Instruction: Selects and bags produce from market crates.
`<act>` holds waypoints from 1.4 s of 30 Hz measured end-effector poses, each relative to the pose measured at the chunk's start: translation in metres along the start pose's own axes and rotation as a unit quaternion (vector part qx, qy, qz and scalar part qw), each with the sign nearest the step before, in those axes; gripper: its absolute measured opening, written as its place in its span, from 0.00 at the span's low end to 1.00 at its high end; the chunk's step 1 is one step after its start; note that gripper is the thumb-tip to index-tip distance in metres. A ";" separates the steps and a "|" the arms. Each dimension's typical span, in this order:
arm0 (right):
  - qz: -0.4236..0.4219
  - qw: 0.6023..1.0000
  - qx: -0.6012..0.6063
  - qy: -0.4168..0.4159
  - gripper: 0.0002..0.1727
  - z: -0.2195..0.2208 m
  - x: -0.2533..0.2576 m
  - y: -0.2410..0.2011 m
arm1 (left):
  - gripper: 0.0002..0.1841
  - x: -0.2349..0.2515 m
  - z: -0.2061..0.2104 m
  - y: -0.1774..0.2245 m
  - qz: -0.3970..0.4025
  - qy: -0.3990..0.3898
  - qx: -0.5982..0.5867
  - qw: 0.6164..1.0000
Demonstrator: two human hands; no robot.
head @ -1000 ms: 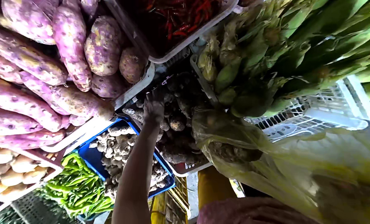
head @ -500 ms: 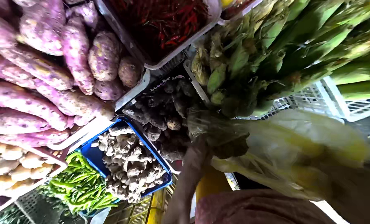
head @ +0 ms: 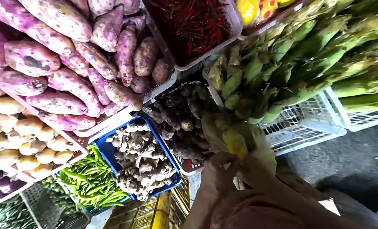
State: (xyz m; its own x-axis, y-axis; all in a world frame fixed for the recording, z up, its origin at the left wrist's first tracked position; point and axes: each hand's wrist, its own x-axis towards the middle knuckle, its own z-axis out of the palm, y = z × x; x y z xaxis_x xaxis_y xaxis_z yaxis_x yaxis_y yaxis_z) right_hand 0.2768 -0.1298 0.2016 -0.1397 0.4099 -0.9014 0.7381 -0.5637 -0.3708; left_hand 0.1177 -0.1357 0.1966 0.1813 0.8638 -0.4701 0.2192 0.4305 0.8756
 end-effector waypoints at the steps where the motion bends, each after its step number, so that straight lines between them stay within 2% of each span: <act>1: 0.044 0.997 0.059 -0.005 0.24 -0.002 0.004 0.002 | 0.08 0.009 -0.013 -0.001 0.008 0.013 0.013 1.000; 4: 0.134 0.981 0.143 0.006 0.27 -0.016 -0.006 0.004 | 0.12 0.054 -0.068 -0.007 -0.046 0.083 0.158 0.983; 6: 0.121 0.986 0.118 0.001 0.25 -0.026 -0.024 0.003 | 0.14 0.088 -0.101 -0.023 -0.089 0.122 0.252 0.956; 9: 0.103 0.991 0.087 -0.016 0.23 -0.030 -0.060 0.009 | 0.14 0.118 -0.115 -0.058 -0.053 0.160 0.335 0.927; 12: 0.113 0.990 0.088 -0.019 0.26 -0.019 -0.082 0.028 | 0.17 0.130 -0.111 -0.076 -0.058 0.095 0.396 0.912; 16: 0.071 0.966 0.246 0.022 0.20 -0.024 -0.112 0.027 | 0.20 0.121 -0.068 -0.076 -0.047 -0.019 0.343 0.938; 19: 0.087 0.959 0.267 0.045 0.23 -0.015 -0.144 0.062 | 0.26 0.128 -0.034 -0.092 -0.060 -0.118 0.407 0.904; 20: 0.116 0.963 0.238 0.043 0.19 -0.017 -0.148 0.060 | 0.27 0.135 -0.033 -0.106 -0.045 -0.133 0.442 0.886; 21: 0.200 0.958 0.204 0.036 0.13 -0.024 -0.146 0.040 | 0.26 0.140 -0.038 -0.123 -0.010 -0.119 0.466 0.877; 22: 0.330 0.924 0.178 0.070 0.10 -0.028 -0.135 0.010 | 0.24 0.141 -0.051 -0.136 0.023 -0.087 0.467 0.880; 23: 0.168 0.962 0.203 0.073 0.12 -0.025 -0.151 0.042 | 0.23 0.141 -0.068 -0.134 0.020 -0.047 0.448 0.892; 24: 0.065 0.965 0.246 0.069 0.13 -0.021 -0.159 0.072 | 0.21 0.138 -0.088 -0.124 -0.019 -0.001 0.425 0.905; 25: 0.078 0.956 0.276 0.059 0.13 -0.020 -0.163 0.083 | 0.21 0.137 -0.110 -0.111 -0.079 0.045 0.408 0.909; 26: 0.159 0.943 0.286 0.060 0.11 -0.022 -0.164 0.078 | 0.20 0.143 -0.127 -0.098 -0.122 0.086 0.425 0.893; 27: 0.246 0.923 0.286 0.076 0.09 -0.027 -0.161 0.069 | 0.18 0.150 -0.139 -0.088 -0.127 0.112 0.453 0.875; 28: 0.201 0.935 0.280 0.080 0.09 -0.027 -0.167 0.090 | 0.17 0.153 -0.143 -0.078 -0.114 0.123 0.469 0.867; 30: 0.089 0.946 0.286 0.126 0.10 -0.019 -0.178 0.136 | 0.17 0.139 -0.122 -0.063 -0.067 0.098 0.475 0.872; 33: 0.051 0.924 0.321 0.202 0.10 -0.005 -0.187 0.178 | 0.20 0.113 -0.049 -0.077 -0.031 0.006 0.459 0.888; 35: 0.037 0.915 0.329 0.230 0.06 -0.004 -0.195 0.195 | 0.33 0.104 0.002 -0.106 -0.027 -0.054 0.444 0.894; 37: 0.026 0.907 0.341 0.244 0.05 -0.006 -0.200 0.211 | 0.45 0.101 0.037 -0.128 -0.046 -0.064 0.446 0.892; 40: 0.039 0.892 0.357 0.273 0.05 -0.001 -0.203 0.228 | 0.48 0.105 0.051 -0.137 -0.072 -0.016 0.502 0.862; 42: 0.054 0.879 0.374 0.289 0.05 0.004 -0.206 0.235 | 0.53 0.111 0.050 -0.124 -0.122 -0.046 0.531 0.837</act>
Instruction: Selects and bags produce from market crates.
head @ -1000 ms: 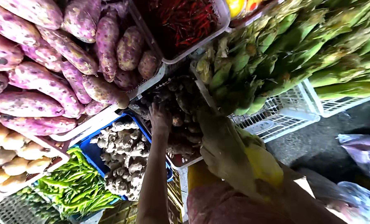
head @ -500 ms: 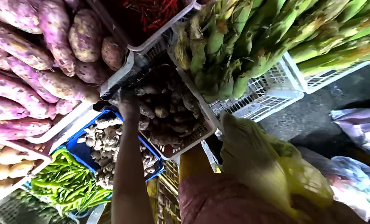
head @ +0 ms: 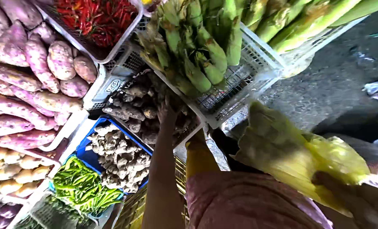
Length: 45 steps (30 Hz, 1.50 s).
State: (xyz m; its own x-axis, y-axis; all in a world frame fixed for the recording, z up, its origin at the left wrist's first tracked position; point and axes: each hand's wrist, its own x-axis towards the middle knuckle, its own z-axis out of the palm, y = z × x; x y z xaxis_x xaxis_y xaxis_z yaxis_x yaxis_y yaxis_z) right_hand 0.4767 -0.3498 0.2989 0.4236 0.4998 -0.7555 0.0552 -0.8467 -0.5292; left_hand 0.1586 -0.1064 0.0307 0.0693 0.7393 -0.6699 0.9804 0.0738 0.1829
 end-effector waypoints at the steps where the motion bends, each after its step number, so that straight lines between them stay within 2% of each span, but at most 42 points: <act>1: 0.004 1.000 0.015 0.007 0.06 -0.002 0.001 0.004 | 0.53 0.003 -0.005 0.002 -0.006 -0.020 0.015 1.000; 4: -0.007 0.998 0.062 0.010 0.11 -0.014 0.005 0.022 | 0.43 0.002 -0.017 -0.003 -0.032 -0.004 -0.048 0.998; 6: -0.014 0.998 0.066 0.018 0.10 -0.019 0.005 0.031 | 0.31 -0.002 -0.031 -0.011 -0.095 0.080 -0.141 0.982; 7: -0.016 0.997 0.066 0.022 0.10 -0.021 0.005 0.032 | 0.28 -0.002 -0.041 -0.016 -0.143 0.131 -0.169 0.966; 9: -0.019 0.997 0.074 0.022 0.10 -0.023 0.006 0.036 | 0.28 -0.009 -0.058 -0.019 -0.207 0.197 -0.189 0.939; 10: -0.018 0.996 0.082 0.023 0.11 -0.023 0.007 0.039 | 0.27 -0.017 -0.062 -0.015 -0.184 0.204 -0.186 0.943; 11: -0.015 0.996 0.087 0.025 0.11 -0.022 0.009 0.043 | 0.24 -0.028 -0.060 -0.007 -0.128 0.190 -0.166 0.959; 13: -0.009 0.995 0.096 0.026 0.12 -0.022 0.011 0.050 | 0.19 -0.046 -0.037 0.011 -0.008 0.090 -0.089 0.992; 15: -0.004 0.994 0.105 0.025 0.13 -0.025 0.010 0.052 | 0.24 -0.045 0.003 0.024 0.060 -0.018 0.025 0.998; 17: 0.000 0.993 0.112 0.025 0.15 -0.028 0.010 0.051 | 0.31 -0.035 0.028 0.038 0.075 -0.074 0.113 0.988; 21: -0.010 0.994 0.111 0.009 0.17 -0.030 0.003 0.043 | 0.28 -0.020 0.040 0.047 0.069 -0.077 0.195 0.975; 23: -0.014 0.994 0.110 0.002 0.17 -0.028 0.001 0.034 | 0.25 -0.017 0.034 0.043 0.097 -0.058 0.230 0.967; 25: -0.017 0.993 0.120 -0.008 0.18 -0.027 0.002 0.025 | 0.27 -0.013 0.028 0.040 0.122 -0.038 0.227 0.965; 28: -0.019 0.989 0.146 -0.021 0.20 -0.018 0.005 0.015 | 0.29 -0.013 0.026 0.040 0.121 -0.083 0.221 0.964; 30: -0.012 0.988 0.155 -0.028 0.19 -0.009 0.007 0.008 | 0.28 -0.010 0.026 0.038 0.127 -0.098 0.270 0.949; 32: -0.006 0.987 0.157 -0.026 0.19 -0.002 0.010 -0.003 | 0.27 0.000 0.028 0.036 0.149 -0.098 0.353 0.919; 34: -0.019 0.985 0.166 -0.034 0.18 0.003 0.011 -0.013 | 0.29 0.005 0.024 0.032 0.175 -0.097 0.373 0.906; 36: -0.038 0.982 0.180 -0.054 0.17 0.008 0.012 -0.023 | 0.32 0.001 0.014 0.025 0.189 -0.080 0.303 0.931; 38: -0.029 0.982 0.178 -0.059 0.16 0.016 0.013 -0.035 | 0.32 -0.011 -0.005 0.013 0.171 -0.074 0.172 0.967; 40: 0.001 0.990 0.133 -0.038 0.12 0.026 0.019 -0.046 | 0.30 -0.037 -0.037 0.002 0.107 -0.108 -0.004 0.988; 41: 0.010 0.994 0.101 -0.029 0.07 0.032 0.026 -0.047 | 0.28 -0.052 -0.054 -0.005 0.066 -0.132 -0.123 0.981; 42: 0.022 0.996 0.078 -0.023 0.04 0.038 0.033 -0.048 | 0.28 -0.069 -0.064 -0.015 0.048 -0.140 -0.253 0.956; 43: 0.025 0.997 0.070 -0.022 0.04 0.045 0.040 -0.048 | 0.34 -0.086 -0.069 -0.023 0.046 -0.136 -0.383 0.913; 44: 0.015 0.997 0.068 -0.030 0.04 0.050 0.048 -0.047 | 0.40 -0.101 -0.073 -0.025 0.038 -0.127 -0.502 0.855; 45: 0.005 0.997 0.065 -0.042 0.04 0.054 0.052 -0.045 | 0.40 -0.114 -0.076 -0.022 0.033 -0.119 -0.590 0.798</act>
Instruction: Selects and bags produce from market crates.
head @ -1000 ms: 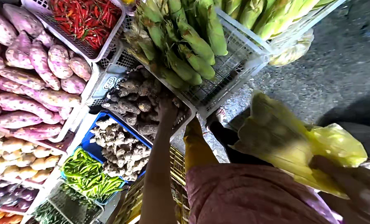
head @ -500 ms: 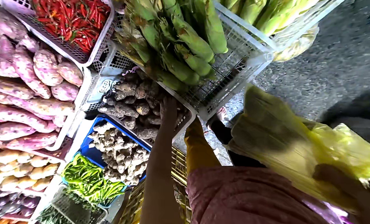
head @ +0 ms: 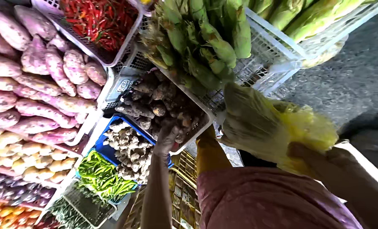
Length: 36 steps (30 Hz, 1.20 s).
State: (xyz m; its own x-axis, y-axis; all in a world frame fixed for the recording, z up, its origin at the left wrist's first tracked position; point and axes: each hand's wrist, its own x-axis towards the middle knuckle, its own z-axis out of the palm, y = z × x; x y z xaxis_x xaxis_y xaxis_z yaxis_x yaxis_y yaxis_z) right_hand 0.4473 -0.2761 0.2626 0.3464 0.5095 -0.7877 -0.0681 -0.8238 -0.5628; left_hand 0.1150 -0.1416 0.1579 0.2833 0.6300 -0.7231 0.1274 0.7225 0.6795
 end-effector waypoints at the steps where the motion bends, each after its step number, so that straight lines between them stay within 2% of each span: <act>1: -0.010 1.000 -0.003 -0.015 0.04 0.002 0.002 0.003 | 0.35 -0.011 0.006 0.003 0.016 -0.006 -0.078 0.997; 4: -0.034 0.998 -0.025 -0.045 0.03 0.006 0.004 0.004 | 0.23 -0.028 0.016 0.008 0.084 -0.069 -0.186 0.976; 11: -0.070 0.994 -0.037 -0.077 0.04 0.018 0.008 -0.014 | 0.23 -0.043 0.035 0.012 0.150 -0.120 -0.215 0.957; 15: -0.106 0.984 -0.027 -0.140 0.05 0.038 -0.012 -0.045 | 0.27 -0.060 0.054 0.010 0.131 -0.091 -0.223 0.962; 17: -0.142 0.970 -0.018 -0.196 0.06 0.047 -0.025 -0.065 | 0.32 -0.068 0.057 0.004 0.117 -0.072 -0.266 0.954; 20: -0.179 0.957 -0.015 -0.229 0.06 0.059 -0.027 -0.083 | 0.32 -0.079 0.054 0.003 0.115 -0.071 -0.322 0.937; 23: -0.164 0.962 -0.011 -0.220 0.07 0.075 -0.015 -0.088 | 0.30 -0.083 0.040 0.005 0.145 -0.144 -0.373 0.905; 25: -0.125 0.967 -0.016 -0.220 0.07 0.091 -0.007 -0.087 | 0.29 -0.085 0.035 0.013 0.137 -0.161 -0.413 0.886; 27: -0.086 0.972 -0.053 -0.212 0.07 0.111 0.000 -0.086 | 0.28 -0.088 0.029 0.022 0.122 -0.141 -0.423 0.886; 28: -0.069 0.974 -0.077 -0.203 0.09 0.119 0.004 -0.088 | 0.28 -0.087 0.025 0.028 0.118 -0.095 -0.418 0.896; 30: -0.038 0.970 -0.137 -0.196 0.16 0.126 0.008 -0.097 | 0.28 -0.079 0.015 0.038 0.110 0.066 -0.337 0.933; 31: -0.030 0.967 -0.163 -0.195 0.17 0.125 0.005 -0.098 | 0.28 -0.072 0.004 0.037 0.101 0.121 -0.245 0.957; 33: -0.012 0.967 -0.181 -0.178 0.19 0.112 -0.006 -0.099 | 0.33 -0.053 -0.023 0.024 0.045 0.155 -0.069 0.985; 36: 0.003 0.971 -0.192 -0.143 0.21 0.081 -0.023 -0.105 | 0.30 -0.027 -0.050 0.008 -0.068 0.153 0.173 0.970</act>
State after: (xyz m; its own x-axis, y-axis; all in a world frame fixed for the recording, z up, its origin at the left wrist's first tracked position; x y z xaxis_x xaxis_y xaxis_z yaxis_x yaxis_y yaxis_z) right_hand 0.3710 -0.1812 0.3199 0.0688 0.5072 -0.8591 0.3033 -0.8310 -0.4664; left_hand 0.0607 -0.1389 0.1766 -0.0478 0.6284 -0.7764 0.4709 0.6997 0.5373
